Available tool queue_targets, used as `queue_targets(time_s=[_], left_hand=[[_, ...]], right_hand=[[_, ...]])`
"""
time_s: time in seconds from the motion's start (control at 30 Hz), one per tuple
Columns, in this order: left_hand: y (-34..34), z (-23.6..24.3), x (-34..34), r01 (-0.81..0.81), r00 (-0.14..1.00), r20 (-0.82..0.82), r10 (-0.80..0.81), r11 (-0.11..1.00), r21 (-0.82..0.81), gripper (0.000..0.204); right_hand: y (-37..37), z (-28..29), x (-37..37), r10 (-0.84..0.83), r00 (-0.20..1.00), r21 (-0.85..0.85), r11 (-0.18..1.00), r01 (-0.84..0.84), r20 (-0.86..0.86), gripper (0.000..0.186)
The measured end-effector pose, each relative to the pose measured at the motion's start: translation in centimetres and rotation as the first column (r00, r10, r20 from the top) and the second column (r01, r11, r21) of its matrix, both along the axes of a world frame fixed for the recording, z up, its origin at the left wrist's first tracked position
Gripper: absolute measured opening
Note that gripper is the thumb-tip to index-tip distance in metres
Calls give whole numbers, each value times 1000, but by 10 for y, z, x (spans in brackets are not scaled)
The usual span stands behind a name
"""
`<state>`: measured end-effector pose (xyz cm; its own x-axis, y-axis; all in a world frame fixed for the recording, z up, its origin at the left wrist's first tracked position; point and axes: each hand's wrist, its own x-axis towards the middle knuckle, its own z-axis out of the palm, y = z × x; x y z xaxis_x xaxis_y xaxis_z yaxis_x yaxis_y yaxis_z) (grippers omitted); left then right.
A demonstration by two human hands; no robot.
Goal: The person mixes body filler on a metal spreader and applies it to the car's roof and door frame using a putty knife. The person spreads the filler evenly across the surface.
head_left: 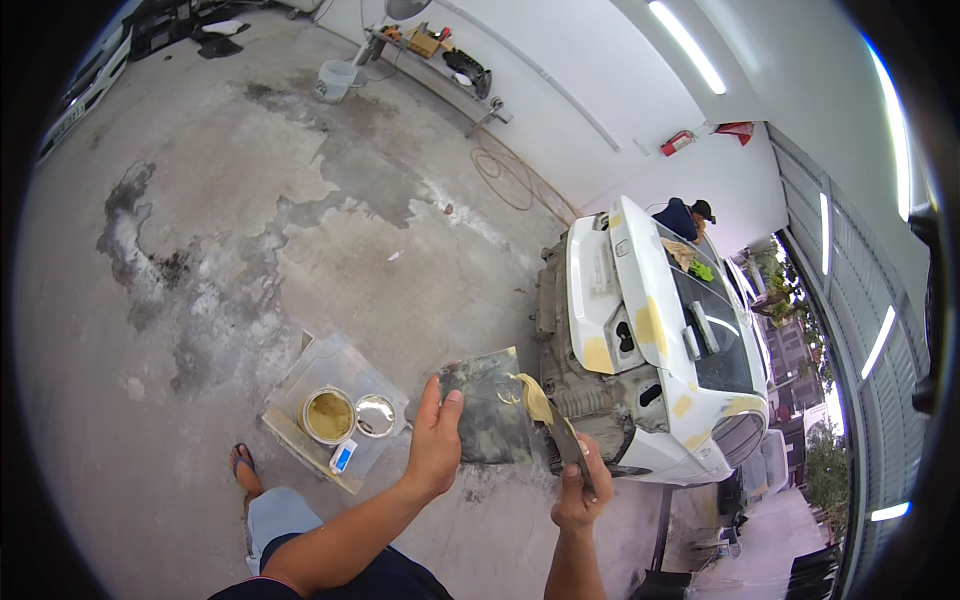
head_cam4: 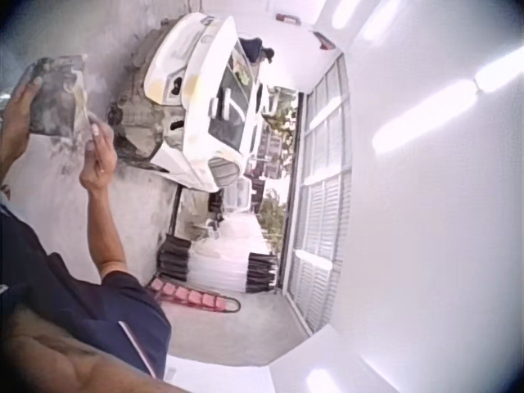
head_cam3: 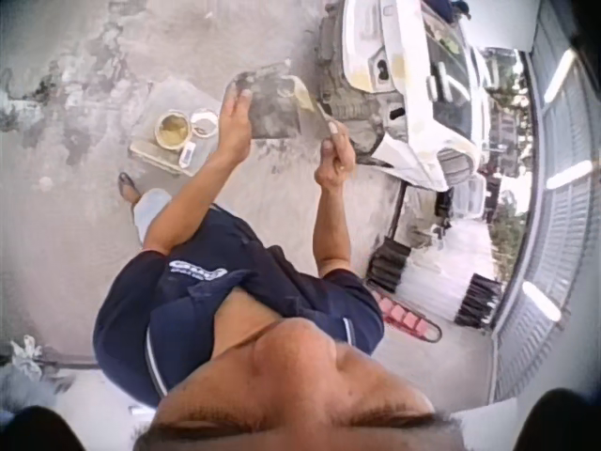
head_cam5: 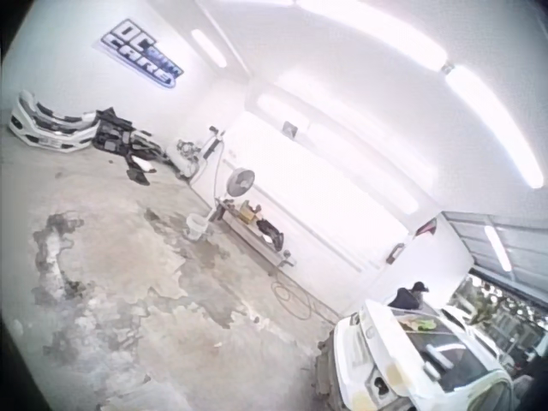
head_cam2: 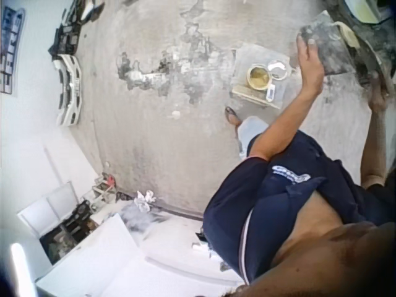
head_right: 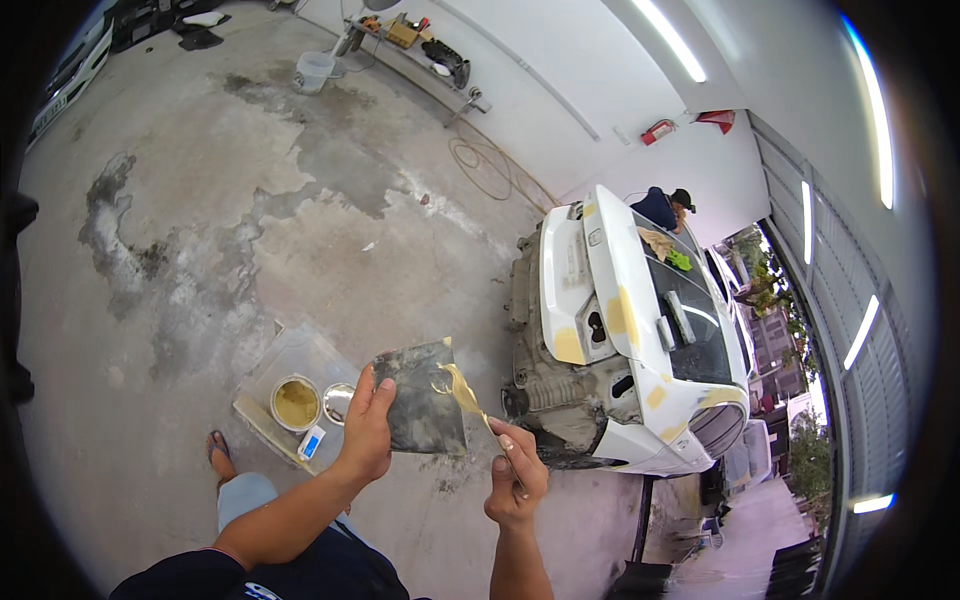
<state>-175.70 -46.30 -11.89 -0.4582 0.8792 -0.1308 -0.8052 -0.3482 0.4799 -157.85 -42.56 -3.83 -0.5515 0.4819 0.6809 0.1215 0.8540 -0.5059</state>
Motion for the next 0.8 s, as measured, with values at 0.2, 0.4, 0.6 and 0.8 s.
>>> queue_targets(time_s=[0.2, 0.4, 0.6, 0.8], left_hand=[[-15, 49, 35, 48, 992, 117, -52, 998, 35, 39], [-22, 57, 71, 122, 946, 306, -109, 992, -25, 33], [-29, 65, 78, 218, 905, 366, -217, 975, 39, 27], [-38, 74, 83, 320, 837, 452, -310, 946, 57, 25]], right_hand=[[-10, -28, 21, 94, 878, -143, 973, -181, -470, 37], [-1, -23, 31, 229, 882, -15, 966, -258, -411, 27], [1, 23, 71, 267, 960, 32, 964, -265, -82, 31], [5, 78, 109, 319, 920, -20, 946, -323, 228, 41]])
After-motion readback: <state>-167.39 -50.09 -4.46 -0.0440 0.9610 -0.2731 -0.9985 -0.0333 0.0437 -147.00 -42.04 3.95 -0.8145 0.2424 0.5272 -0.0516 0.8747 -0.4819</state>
